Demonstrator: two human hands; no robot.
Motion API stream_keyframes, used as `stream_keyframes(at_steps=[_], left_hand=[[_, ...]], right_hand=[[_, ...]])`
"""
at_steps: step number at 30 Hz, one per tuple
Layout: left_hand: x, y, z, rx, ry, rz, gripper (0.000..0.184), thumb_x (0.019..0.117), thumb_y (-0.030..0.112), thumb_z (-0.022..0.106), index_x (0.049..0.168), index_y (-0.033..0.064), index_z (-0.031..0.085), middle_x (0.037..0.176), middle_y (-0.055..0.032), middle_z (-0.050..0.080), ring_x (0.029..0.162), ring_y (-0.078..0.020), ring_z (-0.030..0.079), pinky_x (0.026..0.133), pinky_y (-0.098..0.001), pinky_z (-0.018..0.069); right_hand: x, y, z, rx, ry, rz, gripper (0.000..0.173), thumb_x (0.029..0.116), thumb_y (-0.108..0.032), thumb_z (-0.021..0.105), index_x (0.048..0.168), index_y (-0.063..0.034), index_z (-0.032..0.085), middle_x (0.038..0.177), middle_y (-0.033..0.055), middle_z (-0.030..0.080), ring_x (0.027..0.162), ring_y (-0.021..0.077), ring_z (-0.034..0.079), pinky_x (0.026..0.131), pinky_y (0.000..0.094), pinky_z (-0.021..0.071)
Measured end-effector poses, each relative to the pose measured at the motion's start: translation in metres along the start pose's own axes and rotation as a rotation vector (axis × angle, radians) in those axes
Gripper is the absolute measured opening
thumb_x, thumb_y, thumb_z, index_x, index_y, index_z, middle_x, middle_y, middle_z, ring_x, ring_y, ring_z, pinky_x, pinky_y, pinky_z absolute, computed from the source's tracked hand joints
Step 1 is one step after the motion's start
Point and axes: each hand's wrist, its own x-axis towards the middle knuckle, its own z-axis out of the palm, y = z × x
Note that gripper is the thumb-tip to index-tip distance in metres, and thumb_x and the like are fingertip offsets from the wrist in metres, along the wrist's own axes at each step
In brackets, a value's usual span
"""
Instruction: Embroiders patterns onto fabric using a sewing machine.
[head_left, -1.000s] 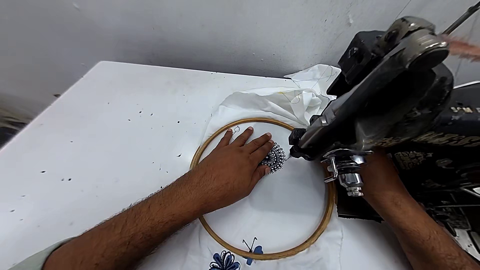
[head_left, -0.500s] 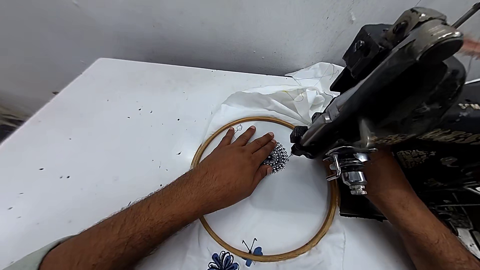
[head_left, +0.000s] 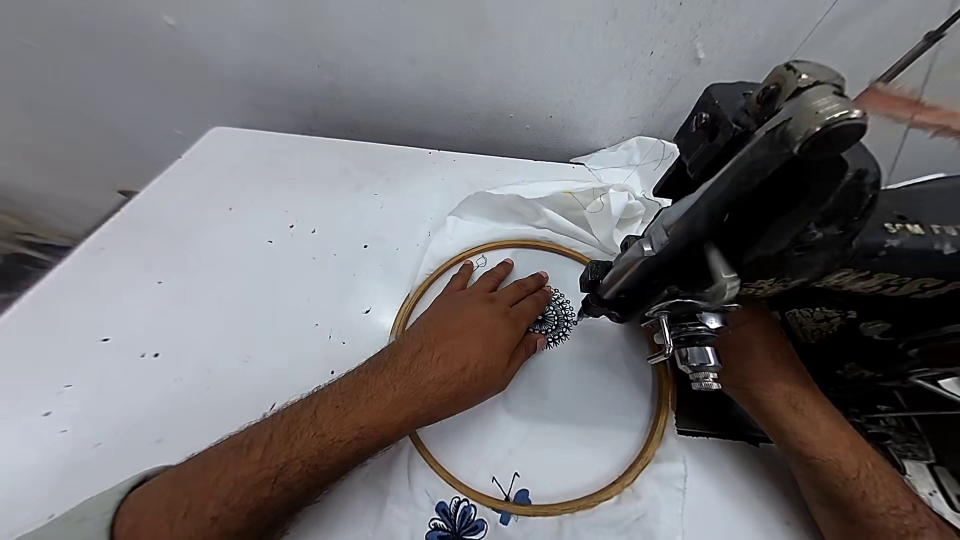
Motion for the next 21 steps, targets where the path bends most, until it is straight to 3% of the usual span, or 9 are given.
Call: stream_keyframes(at_steps=[2,7,15,21], left_hand=[[-0.003,0.004,-0.001,-0.012,-0.002,0.013,0.053,0.1071,0.046,0.04,0.15,0.0183,0.054,0.16,0.0017,0.045,0.151,-0.03,0.036,0.118,-0.0658,0.0295],[-0.006,0.008,-0.002,0.016,-0.087,-0.012,0.059,0.1086,0.05,0.032,0.158,0.0196,0.043,0.167,0.0044,0.034,0.155,-0.0278,0.028,0.12,-0.0667,0.0235],[-0.003,0.004,0.004,0.017,-0.041,-0.005,0.06,0.1088,0.051,0.028,0.158,0.0197,0.042,0.167,0.004,0.035,0.155,-0.0281,0.028,0.12,-0.068,0.0225],[-0.004,0.005,0.001,0.015,-0.052,-0.011,0.06,0.1089,0.05,0.029,0.158,0.0193,0.042,0.167,0.0038,0.034,0.155,-0.0283,0.028,0.12,-0.0672,0.0228]], right_hand=[[0.001,-0.001,-0.001,-0.032,-0.019,0.003,0.023,0.0812,-0.004,0.083,0.096,0.0044,0.068,0.09,0.0219,0.067,0.086,0.0352,0.067,0.076,0.0567,0.0511],[0.006,-0.008,-0.017,-0.147,-0.197,0.077,0.02,0.0864,-0.008,0.082,0.078,-0.001,0.065,0.078,0.0157,0.064,0.077,0.0304,0.064,0.069,0.0511,0.0495],[0.002,0.002,-0.004,0.033,-0.024,0.03,0.021,0.078,-0.002,0.084,0.089,-0.0041,0.066,0.08,0.0113,0.064,0.074,0.0237,0.063,0.067,0.0473,0.0515],[-0.001,-0.001,-0.002,0.007,0.0,0.013,0.02,0.0787,-0.001,0.084,0.086,-0.0014,0.065,0.08,0.0146,0.065,0.075,0.028,0.064,0.067,0.0508,0.0503]])
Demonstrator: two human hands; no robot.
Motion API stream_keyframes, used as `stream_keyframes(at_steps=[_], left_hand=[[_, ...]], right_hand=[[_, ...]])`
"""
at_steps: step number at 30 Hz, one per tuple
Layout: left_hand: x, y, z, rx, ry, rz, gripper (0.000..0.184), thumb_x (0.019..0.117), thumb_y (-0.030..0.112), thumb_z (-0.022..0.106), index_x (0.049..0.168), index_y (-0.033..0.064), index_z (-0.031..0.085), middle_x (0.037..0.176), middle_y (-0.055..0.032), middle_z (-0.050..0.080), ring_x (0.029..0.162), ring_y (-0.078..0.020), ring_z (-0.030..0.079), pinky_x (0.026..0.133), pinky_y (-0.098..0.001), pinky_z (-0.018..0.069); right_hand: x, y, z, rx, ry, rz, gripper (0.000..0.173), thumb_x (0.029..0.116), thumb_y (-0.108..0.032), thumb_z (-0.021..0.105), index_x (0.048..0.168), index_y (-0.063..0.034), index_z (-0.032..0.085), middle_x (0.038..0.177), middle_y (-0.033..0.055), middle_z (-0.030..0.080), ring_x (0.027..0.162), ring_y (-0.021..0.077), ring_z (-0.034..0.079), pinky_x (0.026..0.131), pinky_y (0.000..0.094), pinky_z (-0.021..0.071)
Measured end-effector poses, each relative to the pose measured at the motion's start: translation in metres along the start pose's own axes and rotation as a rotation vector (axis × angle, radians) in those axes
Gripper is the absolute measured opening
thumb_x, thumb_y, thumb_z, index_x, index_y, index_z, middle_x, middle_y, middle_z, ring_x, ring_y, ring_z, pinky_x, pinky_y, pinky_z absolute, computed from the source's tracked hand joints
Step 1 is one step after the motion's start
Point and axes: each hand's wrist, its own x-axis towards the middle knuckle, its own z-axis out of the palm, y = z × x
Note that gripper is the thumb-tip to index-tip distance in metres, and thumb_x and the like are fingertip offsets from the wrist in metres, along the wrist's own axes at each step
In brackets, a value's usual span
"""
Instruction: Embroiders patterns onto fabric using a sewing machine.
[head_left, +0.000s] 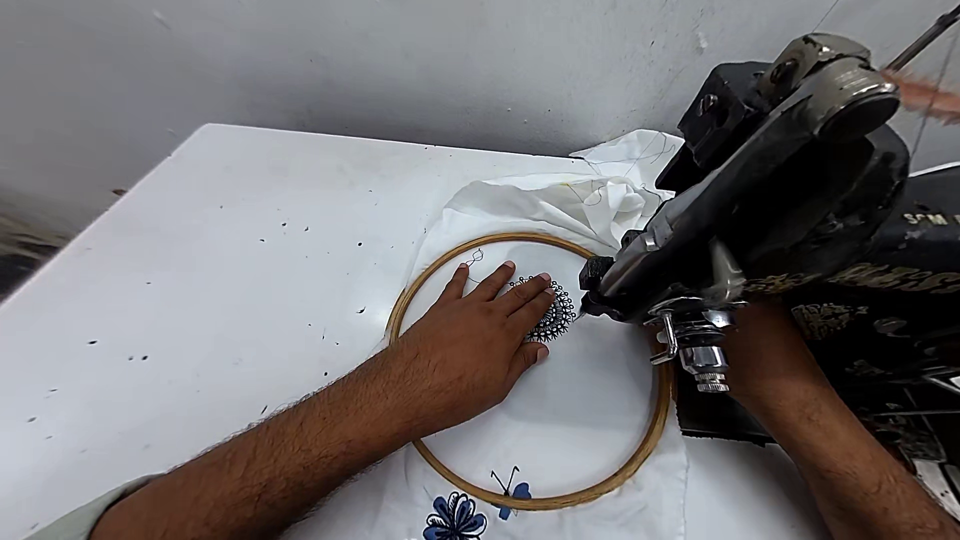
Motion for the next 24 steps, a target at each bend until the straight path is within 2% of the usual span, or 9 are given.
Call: stream_keyframes(at_steps=[5,12,17,18,21,24], left_hand=[[0.0014,-0.0013,0.0011,-0.003,0.009,-0.009,0.06,0.1089,0.05,0.029,0.159,0.0193,0.042,0.167,0.0036,0.035,0.156,-0.0283,0.028,0.12,-0.0679,0.0227],[-0.0003,0.0001,0.0009,0.005,0.0,0.006,0.06,0.1091,0.049,0.028,0.159,0.0194,0.042,0.167,0.004,0.034,0.156,-0.0283,0.027,0.12,-0.068,0.0224],[0.0015,-0.001,0.0023,-0.005,0.015,-0.007,0.06,0.109,0.049,0.028,0.159,0.0193,0.042,0.167,0.004,0.034,0.156,-0.0285,0.027,0.12,-0.0684,0.0225],[0.0019,-0.0004,0.0029,-0.008,0.018,-0.005,0.06,0.1091,0.049,0.028,0.159,0.0187,0.042,0.167,0.0035,0.035,0.156,-0.0288,0.027,0.12,-0.0687,0.0222],[0.0003,0.0016,0.0017,-0.015,0.004,0.005,0.059,0.1094,0.048,0.029,0.158,0.0178,0.042,0.167,0.0026,0.034,0.156,-0.0291,0.027,0.12,-0.0691,0.0212],[-0.0008,-0.0002,-0.0003,-0.002,-0.009,0.005,0.059,0.1092,0.049,0.028,0.158,0.0186,0.043,0.167,0.0038,0.034,0.156,-0.0283,0.027,0.12,-0.0685,0.0223]], right_hand=[[0.0009,0.0036,0.0032,-0.001,0.041,-0.06,0.019,0.0793,-0.005,0.082,0.09,-0.0028,0.067,0.085,0.015,0.066,0.08,0.0283,0.065,0.07,0.0517,0.051],[-0.0004,-0.0017,-0.0015,0.001,-0.02,0.034,0.021,0.0776,-0.001,0.085,0.085,-0.0013,0.066,0.079,0.0144,0.064,0.074,0.0267,0.063,0.067,0.0496,0.0505],[-0.0009,-0.0015,0.0,0.002,0.001,0.017,0.02,0.0818,-0.003,0.082,0.096,0.0007,0.067,0.088,0.0184,0.067,0.084,0.0304,0.066,0.074,0.0532,0.0507],[-0.0003,-0.0024,-0.0015,0.0,-0.01,0.029,0.02,0.0827,-0.003,0.082,0.096,0.0012,0.068,0.089,0.0187,0.067,0.085,0.0303,0.066,0.075,0.0529,0.0508],[0.0003,0.0015,-0.0005,-0.016,0.003,-0.005,0.019,0.0797,-0.004,0.083,0.088,-0.0007,0.066,0.082,0.0161,0.065,0.077,0.0293,0.064,0.068,0.0521,0.0498],[-0.001,-0.0022,0.0,-0.02,-0.018,0.042,0.022,0.0788,-0.003,0.085,0.089,-0.0005,0.066,0.082,0.0172,0.065,0.079,0.031,0.065,0.07,0.0537,0.051]])
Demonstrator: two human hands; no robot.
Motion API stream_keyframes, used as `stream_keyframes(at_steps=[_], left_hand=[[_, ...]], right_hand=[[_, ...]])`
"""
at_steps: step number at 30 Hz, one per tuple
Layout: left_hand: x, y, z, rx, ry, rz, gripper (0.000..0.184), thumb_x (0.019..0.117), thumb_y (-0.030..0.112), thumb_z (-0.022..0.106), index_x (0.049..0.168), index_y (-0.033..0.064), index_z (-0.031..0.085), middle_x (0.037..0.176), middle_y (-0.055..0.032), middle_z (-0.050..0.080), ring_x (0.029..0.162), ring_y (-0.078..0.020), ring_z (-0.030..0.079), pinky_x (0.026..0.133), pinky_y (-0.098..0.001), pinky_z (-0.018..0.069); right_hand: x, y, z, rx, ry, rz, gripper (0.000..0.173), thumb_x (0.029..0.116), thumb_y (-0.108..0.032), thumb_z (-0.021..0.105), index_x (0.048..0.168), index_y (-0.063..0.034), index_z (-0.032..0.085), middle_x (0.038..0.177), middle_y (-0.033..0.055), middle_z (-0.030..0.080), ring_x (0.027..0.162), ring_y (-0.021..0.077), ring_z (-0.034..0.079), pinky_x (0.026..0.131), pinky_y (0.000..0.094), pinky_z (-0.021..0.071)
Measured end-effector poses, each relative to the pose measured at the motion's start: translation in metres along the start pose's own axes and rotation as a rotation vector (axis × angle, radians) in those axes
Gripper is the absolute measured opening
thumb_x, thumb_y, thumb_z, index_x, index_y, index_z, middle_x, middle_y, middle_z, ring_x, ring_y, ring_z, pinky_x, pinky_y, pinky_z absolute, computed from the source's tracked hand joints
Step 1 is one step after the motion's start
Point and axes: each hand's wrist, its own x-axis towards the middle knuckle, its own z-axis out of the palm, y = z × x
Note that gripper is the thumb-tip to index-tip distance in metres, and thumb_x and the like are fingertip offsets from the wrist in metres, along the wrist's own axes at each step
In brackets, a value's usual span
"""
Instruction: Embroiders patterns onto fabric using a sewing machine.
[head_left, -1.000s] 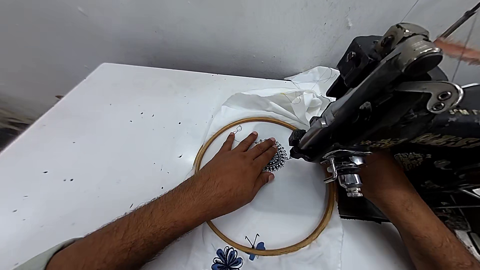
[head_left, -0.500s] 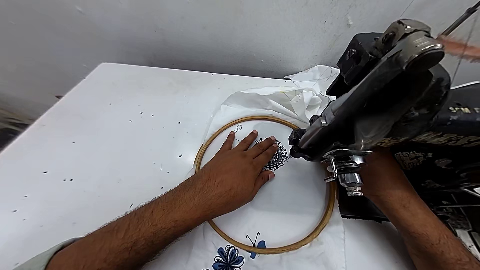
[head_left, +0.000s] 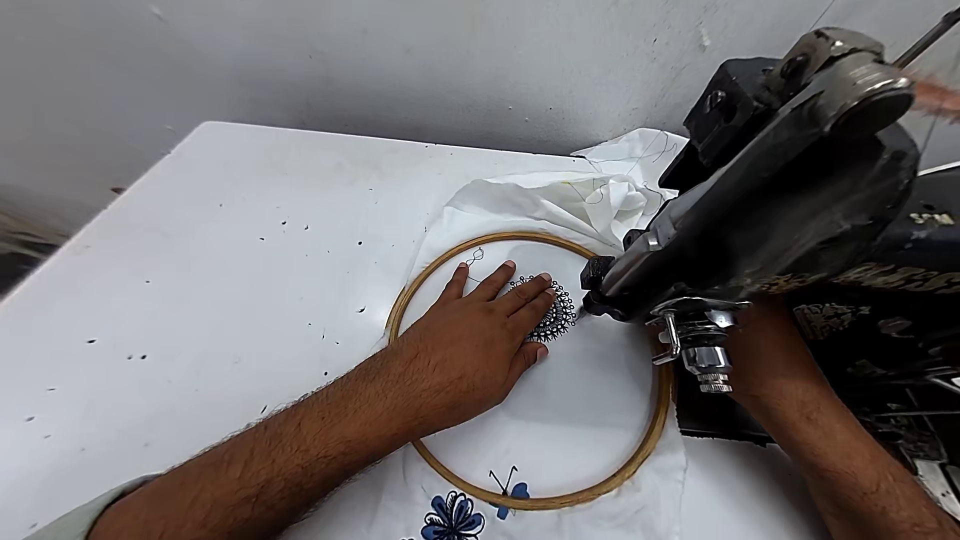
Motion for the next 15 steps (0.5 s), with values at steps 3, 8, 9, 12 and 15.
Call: stream_keyframes(at_steps=[3,8,9,12,15], left_hand=[[0.0022,-0.0008,0.0005,-0.002,0.011,-0.006,0.059,0.1092,0.049,0.029,0.158,0.0183,0.042,0.167,0.0033,0.034,0.156,-0.0294,0.027,0.119,-0.0694,0.0224],[0.0022,0.0013,0.0005,-0.002,-0.007,-0.002,0.059,0.1093,0.048,0.029,0.159,0.0181,0.041,0.167,0.0026,0.033,0.156,-0.0295,0.026,0.119,-0.0689,0.0216],[0.0016,0.0006,-0.0001,0.001,-0.008,0.001,0.059,0.1092,0.048,0.029,0.159,0.0182,0.042,0.167,0.003,0.033,0.156,-0.029,0.027,0.12,-0.0686,0.0219],[0.0028,-0.0015,0.0002,0.005,0.004,-0.002,0.06,0.1091,0.049,0.029,0.159,0.0187,0.042,0.167,0.0038,0.034,0.156,-0.0287,0.027,0.12,-0.0688,0.0222],[0.0037,0.0,0.0023,-0.007,0.015,-0.002,0.059,0.1093,0.049,0.028,0.158,0.0187,0.042,0.167,0.0029,0.034,0.156,-0.0293,0.027,0.119,-0.0694,0.0216]], right_hand=[[-0.0001,0.0008,0.0004,0.016,0.027,-0.035,0.022,0.0816,-0.006,0.082,0.097,0.0,0.067,0.089,0.0184,0.067,0.085,0.0315,0.067,0.074,0.0543,0.0513],[0.0,-0.0018,-0.0029,-0.001,0.001,0.011,0.019,0.0803,0.0,0.083,0.088,0.0,0.066,0.082,0.0171,0.065,0.077,0.0302,0.065,0.068,0.052,0.05],[-0.0006,-0.0025,-0.0021,0.001,-0.001,0.02,0.019,0.0798,0.001,0.083,0.088,0.0007,0.066,0.082,0.0179,0.065,0.077,0.0311,0.065,0.068,0.0528,0.0501],[0.0003,0.0021,0.0007,0.018,0.023,-0.035,0.022,0.0813,-0.005,0.083,0.096,0.0002,0.067,0.089,0.0183,0.067,0.084,0.0309,0.066,0.074,0.0536,0.0513],[0.0017,0.0039,-0.0006,0.009,0.028,-0.052,0.019,0.0813,-0.007,0.082,0.093,-0.0016,0.067,0.085,0.0153,0.066,0.079,0.0272,0.065,0.07,0.0502,0.0504]])
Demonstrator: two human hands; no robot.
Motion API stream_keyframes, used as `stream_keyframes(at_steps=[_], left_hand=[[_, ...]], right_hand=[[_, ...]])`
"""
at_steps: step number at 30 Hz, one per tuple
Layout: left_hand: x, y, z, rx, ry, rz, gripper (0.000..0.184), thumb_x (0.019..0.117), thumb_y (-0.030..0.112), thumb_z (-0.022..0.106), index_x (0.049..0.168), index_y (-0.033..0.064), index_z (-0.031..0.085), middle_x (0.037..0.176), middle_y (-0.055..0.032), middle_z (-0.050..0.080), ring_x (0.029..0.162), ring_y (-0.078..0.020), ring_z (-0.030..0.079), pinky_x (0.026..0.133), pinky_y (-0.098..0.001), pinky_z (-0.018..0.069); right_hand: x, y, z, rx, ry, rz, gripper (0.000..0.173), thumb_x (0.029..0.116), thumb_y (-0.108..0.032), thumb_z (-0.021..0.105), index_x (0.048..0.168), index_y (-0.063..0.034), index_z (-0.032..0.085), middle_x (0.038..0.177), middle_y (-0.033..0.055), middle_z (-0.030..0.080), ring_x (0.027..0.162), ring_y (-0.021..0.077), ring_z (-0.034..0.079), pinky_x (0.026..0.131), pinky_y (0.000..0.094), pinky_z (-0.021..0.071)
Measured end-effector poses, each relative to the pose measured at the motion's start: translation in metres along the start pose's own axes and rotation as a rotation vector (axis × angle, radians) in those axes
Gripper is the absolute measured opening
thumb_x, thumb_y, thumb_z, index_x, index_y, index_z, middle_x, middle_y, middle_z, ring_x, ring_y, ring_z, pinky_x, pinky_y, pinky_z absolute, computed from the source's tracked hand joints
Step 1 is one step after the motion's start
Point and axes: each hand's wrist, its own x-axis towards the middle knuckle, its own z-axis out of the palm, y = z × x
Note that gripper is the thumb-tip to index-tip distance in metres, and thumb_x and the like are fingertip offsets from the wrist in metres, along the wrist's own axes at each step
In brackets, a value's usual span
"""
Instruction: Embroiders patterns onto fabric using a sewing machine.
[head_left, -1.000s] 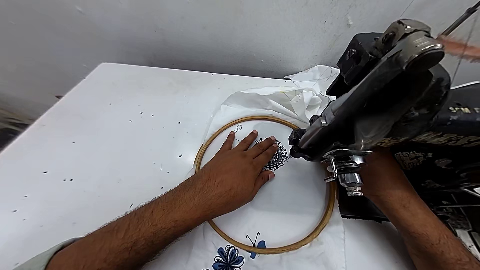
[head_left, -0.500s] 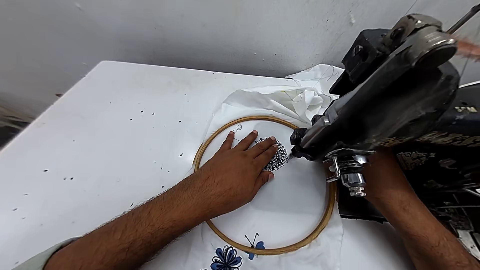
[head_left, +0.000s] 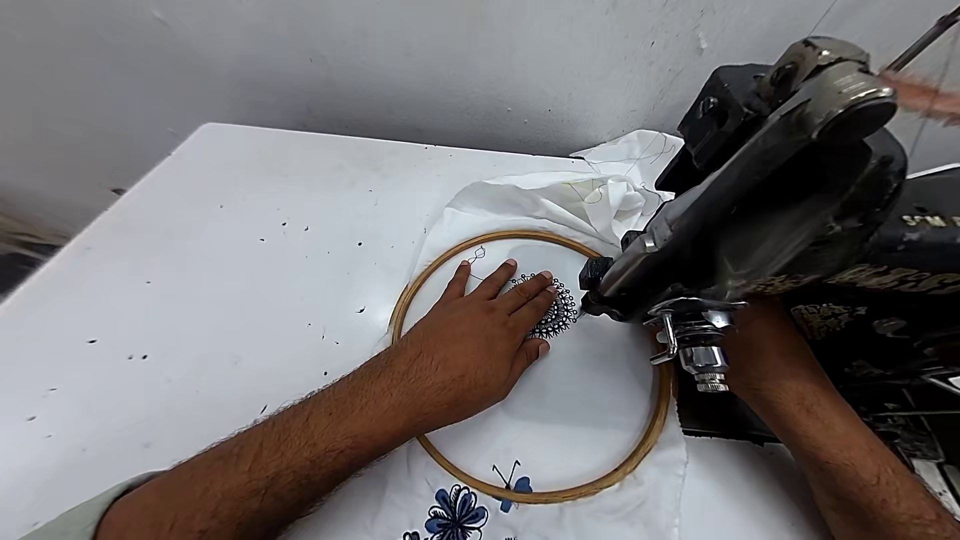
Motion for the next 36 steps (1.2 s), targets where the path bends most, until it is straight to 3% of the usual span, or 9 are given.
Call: stream_keyframes(at_steps=[4,9,14,21,25,31,36], left_hand=[[-0.003,0.002,-0.002,-0.001,-0.028,-0.003,0.059,0.1094,0.049,0.028,0.159,0.0189,0.041,0.168,0.0038,0.032,0.156,-0.0286,0.025,0.12,-0.0691,0.0206],[-0.001,0.0,0.0,0.006,0.001,-0.005,0.06,0.1094,0.048,0.028,0.159,0.0176,0.042,0.167,0.0027,0.034,0.155,-0.0297,0.028,0.119,-0.0703,0.0216],[-0.003,0.003,-0.002,0.004,-0.015,-0.003,0.059,0.1095,0.048,0.029,0.159,0.0186,0.042,0.167,0.0032,0.033,0.156,-0.0296,0.027,0.119,-0.0706,0.0214],[-0.001,0.0,-0.001,0.016,-0.007,-0.013,0.06,0.1092,0.049,0.027,0.159,0.0194,0.041,0.167,0.0037,0.033,0.156,-0.029,0.026,0.119,-0.0694,0.0218],[0.0,0.0,-0.001,0.019,-0.006,-0.006,0.059,0.1093,0.049,0.028,0.159,0.0193,0.041,0.167,0.0037,0.034,0.156,-0.0286,0.027,0.119,-0.0686,0.022],[-0.004,0.004,-0.007,0.021,-0.005,-0.02,0.059,0.1082,0.049,0.035,0.158,0.0186,0.044,0.166,0.0032,0.036,0.155,-0.0305,0.028,0.117,-0.0722,0.0218],[-0.005,0.004,-0.004,0.028,-0.026,-0.04,0.06,0.1083,0.051,0.032,0.159,0.021,0.041,0.167,0.0058,0.034,0.156,-0.0291,0.027,0.117,-0.0727,0.0224]], right_hand=[[-0.002,-0.009,-0.003,-0.056,-0.057,0.077,0.018,0.0817,0.0,0.083,0.085,0.0023,0.066,0.081,0.0195,0.065,0.078,0.0334,0.065,0.069,0.0547,0.05],[-0.001,-0.002,0.0,-0.01,0.004,-0.021,0.019,0.0828,-0.004,0.08,0.096,0.0019,0.068,0.09,0.0199,0.067,0.087,0.0333,0.066,0.075,0.0551,0.0507],[0.0,-0.003,-0.001,-0.028,-0.027,0.036,0.02,0.0796,-0.003,0.085,0.086,0.0008,0.066,0.08,0.0178,0.065,0.076,0.0316,0.064,0.067,0.0539,0.0501],[0.0,0.001,0.003,0.038,0.006,0.029,0.023,0.0815,-0.006,0.083,0.098,0.0,0.068,0.089,0.0173,0.067,0.084,0.0291,0.066,0.074,0.0523,0.0516],[0.001,-0.002,-0.001,0.026,-0.006,0.008,0.02,0.0807,-0.003,0.082,0.094,-0.0008,0.068,0.087,0.0165,0.066,0.081,0.0282,0.066,0.072,0.0511,0.0511],[0.004,-0.017,-0.01,-0.061,-0.14,0.187,0.015,0.0862,-0.004,0.081,0.089,0.0026,0.068,0.087,0.0208,0.066,0.084,0.0345,0.065,0.075,0.0555,0.0497],[0.005,-0.012,-0.013,-0.135,-0.182,0.117,0.021,0.0864,-0.008,0.083,0.077,0.0,0.065,0.077,0.0176,0.064,0.076,0.032,0.064,0.069,0.0524,0.0491]])
